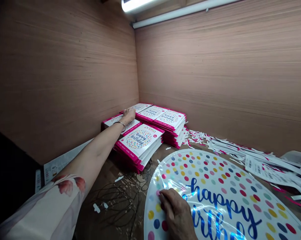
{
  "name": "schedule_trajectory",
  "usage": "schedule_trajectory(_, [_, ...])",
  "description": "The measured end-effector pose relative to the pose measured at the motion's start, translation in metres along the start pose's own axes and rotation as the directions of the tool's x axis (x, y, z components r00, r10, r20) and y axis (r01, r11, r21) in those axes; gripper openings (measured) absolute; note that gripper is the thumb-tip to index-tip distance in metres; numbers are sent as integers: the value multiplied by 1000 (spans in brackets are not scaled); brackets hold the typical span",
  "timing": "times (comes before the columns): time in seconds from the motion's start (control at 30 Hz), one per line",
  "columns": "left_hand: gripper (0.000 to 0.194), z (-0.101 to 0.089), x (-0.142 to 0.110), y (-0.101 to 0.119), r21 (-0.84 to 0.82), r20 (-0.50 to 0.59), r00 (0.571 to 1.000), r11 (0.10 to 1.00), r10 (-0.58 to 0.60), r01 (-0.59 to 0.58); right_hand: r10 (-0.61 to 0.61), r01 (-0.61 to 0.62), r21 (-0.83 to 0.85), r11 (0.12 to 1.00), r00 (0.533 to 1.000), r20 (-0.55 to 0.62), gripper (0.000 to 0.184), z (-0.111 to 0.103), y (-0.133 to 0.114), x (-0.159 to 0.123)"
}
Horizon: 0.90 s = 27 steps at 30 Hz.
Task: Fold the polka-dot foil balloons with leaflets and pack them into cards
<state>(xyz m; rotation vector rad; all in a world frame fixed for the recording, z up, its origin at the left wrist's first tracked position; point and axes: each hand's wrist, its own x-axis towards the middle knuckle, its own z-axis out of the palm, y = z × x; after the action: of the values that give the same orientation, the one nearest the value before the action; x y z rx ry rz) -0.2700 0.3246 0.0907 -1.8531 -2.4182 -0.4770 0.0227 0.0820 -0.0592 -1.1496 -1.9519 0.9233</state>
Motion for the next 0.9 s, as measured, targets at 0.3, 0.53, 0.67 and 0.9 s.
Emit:
schedule_trajectory(0.3, [23,2,-147,88,-180,122,843,847,524,-501,231,-126,374,919,940,-251,35,-29,-22,14])
schedule_trajectory(0.53, [40,46,-323,109,-367,94,222,241,971,-899,50,-31,61,998,938,-343,23,-114,-58,-42])
schedule_trajectory(0.67, [57,68,-342,111,-373,151,155,202,976,-906,-2,-7,-191,981,999,-47,25,-117,-50,-135])
schedule_trajectory(0.9, [59,69,-343,113,-396,227,123,207,966,-895,117,-118,-186,975,993,-16,18,-91,-17,-199])
